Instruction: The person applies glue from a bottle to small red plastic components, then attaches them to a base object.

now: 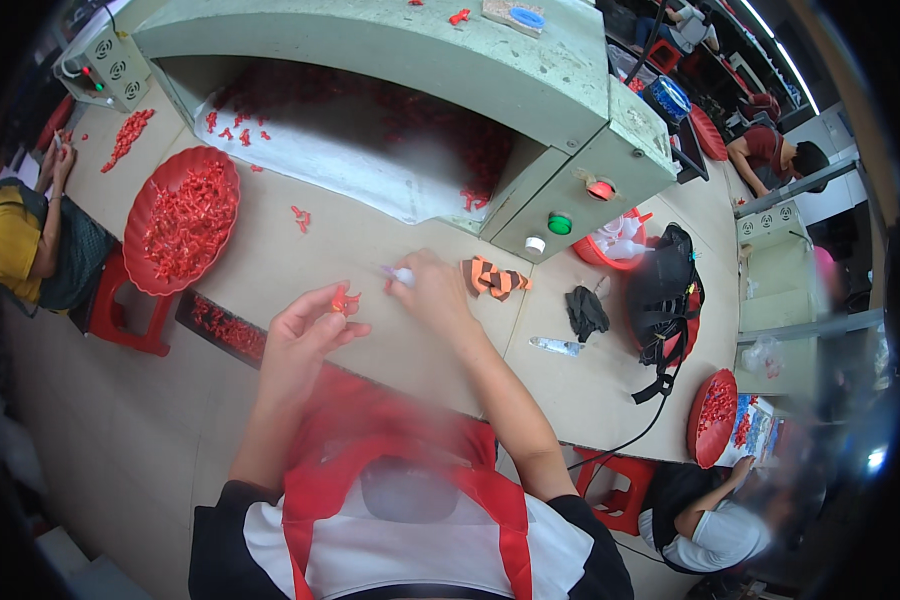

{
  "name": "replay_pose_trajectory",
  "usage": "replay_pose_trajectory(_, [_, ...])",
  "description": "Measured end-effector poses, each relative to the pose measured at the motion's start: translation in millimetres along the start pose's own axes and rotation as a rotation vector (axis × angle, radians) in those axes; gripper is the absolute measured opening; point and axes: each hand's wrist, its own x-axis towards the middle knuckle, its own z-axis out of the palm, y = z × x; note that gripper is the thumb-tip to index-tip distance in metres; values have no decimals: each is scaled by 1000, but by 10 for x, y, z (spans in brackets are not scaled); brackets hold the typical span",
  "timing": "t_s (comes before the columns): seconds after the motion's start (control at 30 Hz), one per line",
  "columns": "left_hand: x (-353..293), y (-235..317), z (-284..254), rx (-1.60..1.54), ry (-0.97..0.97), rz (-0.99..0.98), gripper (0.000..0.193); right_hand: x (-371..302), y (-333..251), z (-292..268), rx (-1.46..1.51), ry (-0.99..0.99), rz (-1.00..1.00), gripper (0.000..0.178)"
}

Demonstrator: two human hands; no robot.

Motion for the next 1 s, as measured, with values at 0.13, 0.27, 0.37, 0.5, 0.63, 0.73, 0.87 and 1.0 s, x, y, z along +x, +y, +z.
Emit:
replay_pose_trajectory(0.13, [27,14,-5,-7,-20,-17,35,-83,68,-29,36,134,24,18])
replay_pose_trajectory(0.27, [82,40,-94,-56,-26,60,34,-156,-45,-226,123,153,88,16])
replay_pose_trajectory(0.37, [173,4,-232,-88,84,137,34,-211,-94,-222,228,68,137,16])
replay_pose_trajectory(0.5, [172,73,-413,-83,103,194,36,-211,-262,-100,234,-62,0,12])
replay_pose_trajectory(0.63, [141,116,-448,-81,126,199,37,-184,-331,103,70,-178,-68,14])
replay_pose_trajectory(0.73, [116,76,-437,-78,114,197,37,-154,-377,90,-6,-226,-45,15])
replay_pose_trajectory(0.87, [120,4,-329,-72,63,134,38,-199,-288,38,202,-21,-3,21])
replay_pose_trajectory(1.0, [126,-43,-111,14,-49,82,37,-320,-231,-357,746,-145,320,18])
